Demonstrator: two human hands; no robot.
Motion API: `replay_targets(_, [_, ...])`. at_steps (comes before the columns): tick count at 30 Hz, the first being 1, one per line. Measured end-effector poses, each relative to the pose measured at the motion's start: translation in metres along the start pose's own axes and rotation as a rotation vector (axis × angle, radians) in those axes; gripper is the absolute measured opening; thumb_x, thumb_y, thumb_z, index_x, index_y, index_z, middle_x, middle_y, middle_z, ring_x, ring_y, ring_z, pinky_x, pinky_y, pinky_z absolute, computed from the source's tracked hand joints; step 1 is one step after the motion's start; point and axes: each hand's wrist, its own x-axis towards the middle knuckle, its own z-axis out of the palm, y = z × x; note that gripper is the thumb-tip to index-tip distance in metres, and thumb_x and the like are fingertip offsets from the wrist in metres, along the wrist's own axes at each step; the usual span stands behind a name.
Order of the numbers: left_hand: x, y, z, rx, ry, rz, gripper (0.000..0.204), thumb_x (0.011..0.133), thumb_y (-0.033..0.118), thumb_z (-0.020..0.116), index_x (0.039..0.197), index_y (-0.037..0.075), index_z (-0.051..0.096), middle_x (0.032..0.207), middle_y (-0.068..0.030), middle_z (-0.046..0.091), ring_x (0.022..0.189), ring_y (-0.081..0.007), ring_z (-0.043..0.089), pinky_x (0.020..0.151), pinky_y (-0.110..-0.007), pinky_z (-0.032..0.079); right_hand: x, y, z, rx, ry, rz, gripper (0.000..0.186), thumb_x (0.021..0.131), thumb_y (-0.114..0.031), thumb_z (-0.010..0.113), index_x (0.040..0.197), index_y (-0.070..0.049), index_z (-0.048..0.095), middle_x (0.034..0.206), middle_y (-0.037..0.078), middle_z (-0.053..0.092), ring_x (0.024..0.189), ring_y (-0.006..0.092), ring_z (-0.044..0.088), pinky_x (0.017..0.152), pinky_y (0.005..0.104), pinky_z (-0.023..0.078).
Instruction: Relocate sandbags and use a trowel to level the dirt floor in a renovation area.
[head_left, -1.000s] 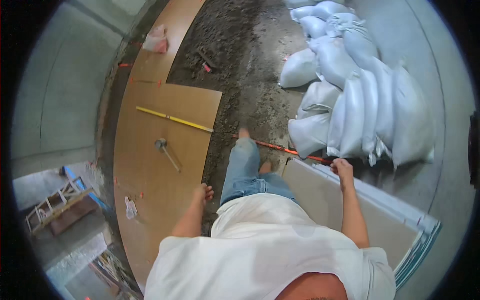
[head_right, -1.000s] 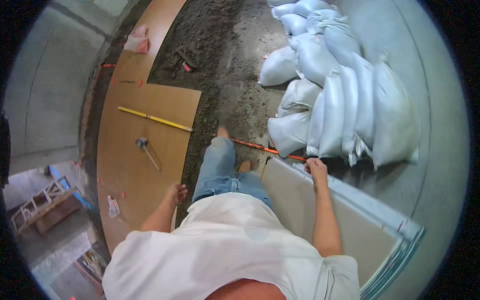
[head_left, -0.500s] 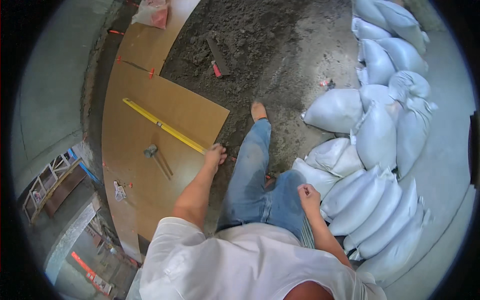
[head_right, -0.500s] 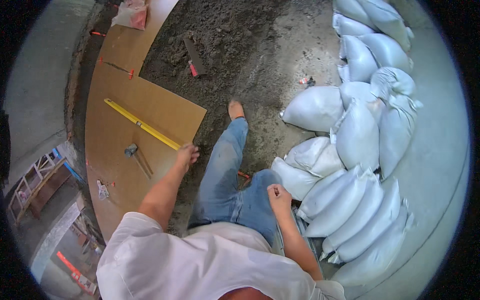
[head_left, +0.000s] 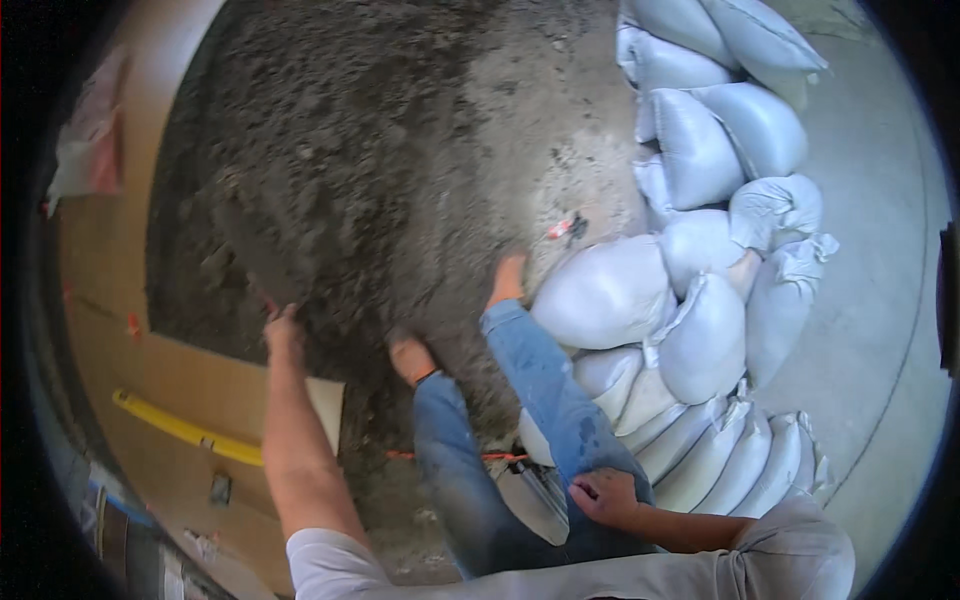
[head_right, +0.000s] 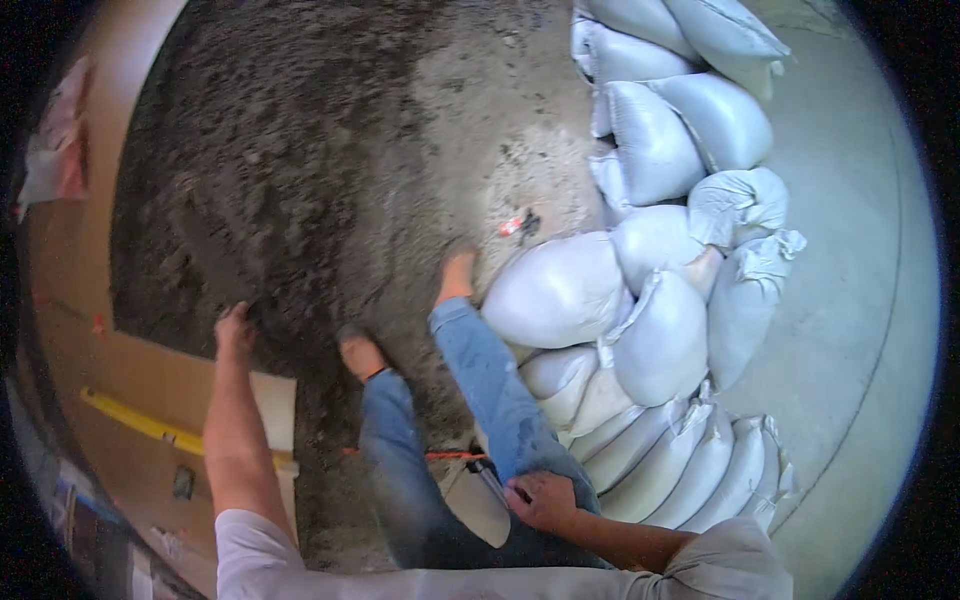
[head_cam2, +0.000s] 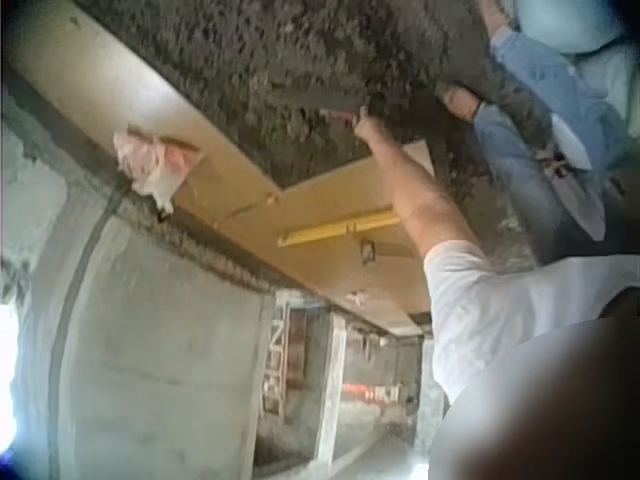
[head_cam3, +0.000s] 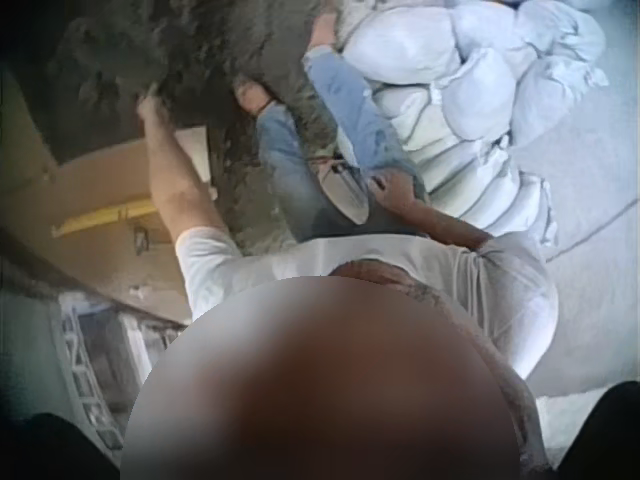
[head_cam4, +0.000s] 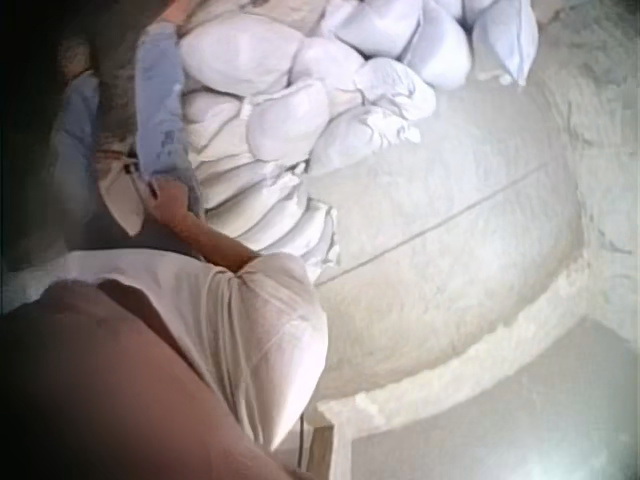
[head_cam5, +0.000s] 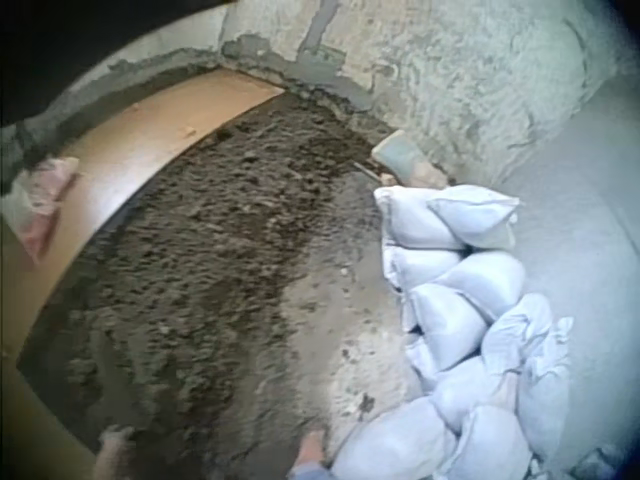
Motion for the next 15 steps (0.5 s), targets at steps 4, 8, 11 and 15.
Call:
replay_targets(4, [0.077, 0.002, -0.099, 0.038, 0.263, 0.446, 0.013, 0.079, 0.008, 0.053, 0.09, 0.002, 0.058, 0.071, -0.0043, 0.053, 0.051, -0.0128, 0.046, 0.045, -0.025, 0.036, 0.011, -0.011, -0.017, 0.06, -0.035, -0.205, 0.016, 0.074, -0.025, 0.059, 0.074, -0.01, 0.062, 0.072, 0.007, 0.062, 0.064, 0.0232, 0.06, 0.056, 0.0342, 0.048])
replay_targets(8, [0.01, 0.034, -0.068, -0.209, 0.074, 0.25, 0.005, 0.079, 0.009, 0.054, 0.076, 0.006, 0.056, 0.067, -0.0018, 0.053, 0.055, -0.0118, 0.049, 0.045, -0.025, 0.037, 0.012, 0.013, -0.012, 0.035, 0.006, -0.254, 0.016, 0.074, -0.026, 0.059, 0.074, -0.01, 0.061, 0.071, 0.006, 0.062, 0.062, 0.0226, 0.06, 0.055, 0.0343, 0.048])
replay_targets(11, [-0.06, 0.096, -0.096, -0.338, -0.124, 0.072, 0.008, 0.08, 0.011, 0.054, 0.072, 0.009, 0.054, 0.063, -0.0007, 0.052, 0.053, -0.0127, 0.05, 0.041, -0.024, 0.039, 0.015, 0.014, -0.017, 0.117, 0.056, -0.248, 0.016, 0.074, -0.027, 0.058, 0.075, -0.011, 0.061, 0.071, 0.006, 0.062, 0.062, 0.0234, 0.06, 0.055, 0.0351, 0.047])
replay_targets(15, [-0.185, 0.14, -0.072, -0.483, -0.132, 0.014, 0.008, 0.08, 0.013, 0.055, 0.078, 0.006, 0.053, 0.067, -0.0034, 0.054, 0.055, -0.0138, 0.052, 0.046, -0.023, 0.047, 0.019, 0.014, -0.035, 0.21, 0.058, -0.156, 0.019, 0.075, -0.03, 0.056, 0.076, -0.012, 0.062, 0.07, 0.007, 0.062, 0.062, 0.0255, 0.059, 0.055, 0.0374, 0.047])
